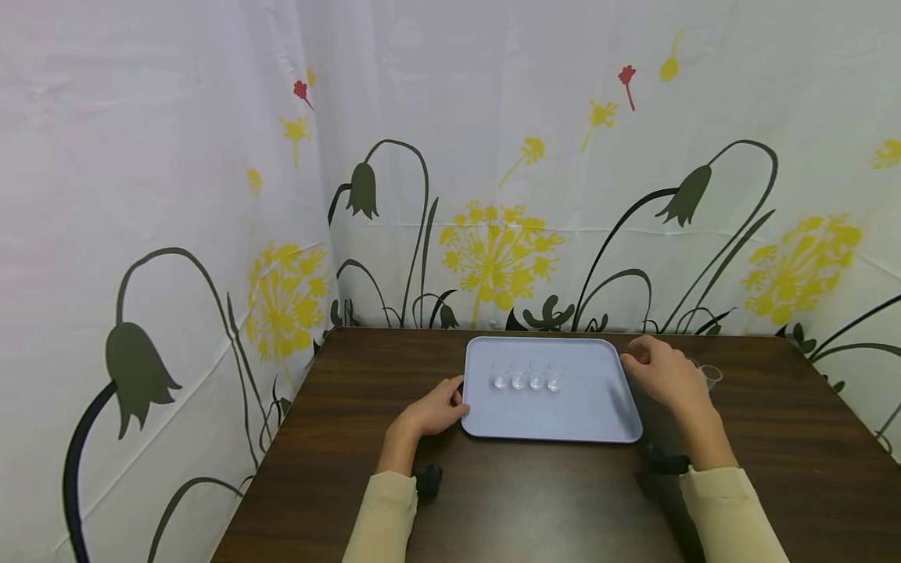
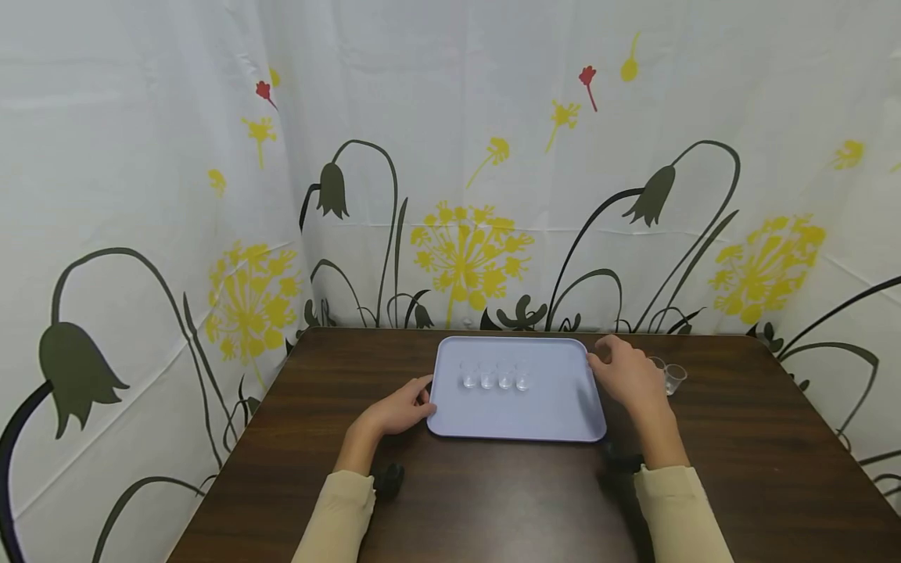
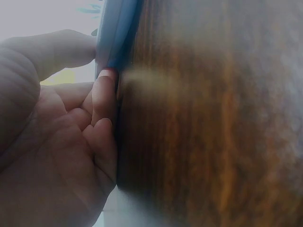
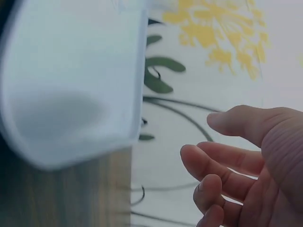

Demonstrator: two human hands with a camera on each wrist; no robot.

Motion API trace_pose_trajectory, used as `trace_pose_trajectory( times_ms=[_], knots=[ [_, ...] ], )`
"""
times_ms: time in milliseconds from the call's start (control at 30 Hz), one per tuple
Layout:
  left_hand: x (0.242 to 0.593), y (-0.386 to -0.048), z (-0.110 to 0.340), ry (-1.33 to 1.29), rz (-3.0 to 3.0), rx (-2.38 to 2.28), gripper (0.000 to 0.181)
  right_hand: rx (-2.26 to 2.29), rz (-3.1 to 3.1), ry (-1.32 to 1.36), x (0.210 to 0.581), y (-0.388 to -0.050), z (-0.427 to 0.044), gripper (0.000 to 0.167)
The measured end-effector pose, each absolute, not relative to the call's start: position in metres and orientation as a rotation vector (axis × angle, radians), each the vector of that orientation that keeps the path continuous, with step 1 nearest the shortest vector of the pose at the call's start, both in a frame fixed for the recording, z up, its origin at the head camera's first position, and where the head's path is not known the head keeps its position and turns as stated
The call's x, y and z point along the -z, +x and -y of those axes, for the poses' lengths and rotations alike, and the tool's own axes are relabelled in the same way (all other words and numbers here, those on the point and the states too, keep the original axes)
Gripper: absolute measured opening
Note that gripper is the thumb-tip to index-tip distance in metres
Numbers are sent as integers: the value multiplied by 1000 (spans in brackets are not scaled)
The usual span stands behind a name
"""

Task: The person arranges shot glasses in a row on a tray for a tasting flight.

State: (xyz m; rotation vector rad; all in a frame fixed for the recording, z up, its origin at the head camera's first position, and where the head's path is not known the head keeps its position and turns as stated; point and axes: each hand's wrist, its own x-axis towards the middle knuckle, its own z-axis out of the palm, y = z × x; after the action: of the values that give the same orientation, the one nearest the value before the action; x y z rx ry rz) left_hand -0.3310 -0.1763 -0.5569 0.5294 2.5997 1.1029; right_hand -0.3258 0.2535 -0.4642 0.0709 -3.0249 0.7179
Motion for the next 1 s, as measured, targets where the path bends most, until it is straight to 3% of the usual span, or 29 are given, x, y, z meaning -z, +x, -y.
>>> trace_pose_trajectory(
  times_ms=[567,1000],
  knots=[
    [550,-325,176,521,-2605,-1124,61,-737,3089,-286,456,-320,-296,70],
    [590,-351,181,463,-2597,-1127,67,-650,3122,-445,467,-323,-305,73]
  ],
)
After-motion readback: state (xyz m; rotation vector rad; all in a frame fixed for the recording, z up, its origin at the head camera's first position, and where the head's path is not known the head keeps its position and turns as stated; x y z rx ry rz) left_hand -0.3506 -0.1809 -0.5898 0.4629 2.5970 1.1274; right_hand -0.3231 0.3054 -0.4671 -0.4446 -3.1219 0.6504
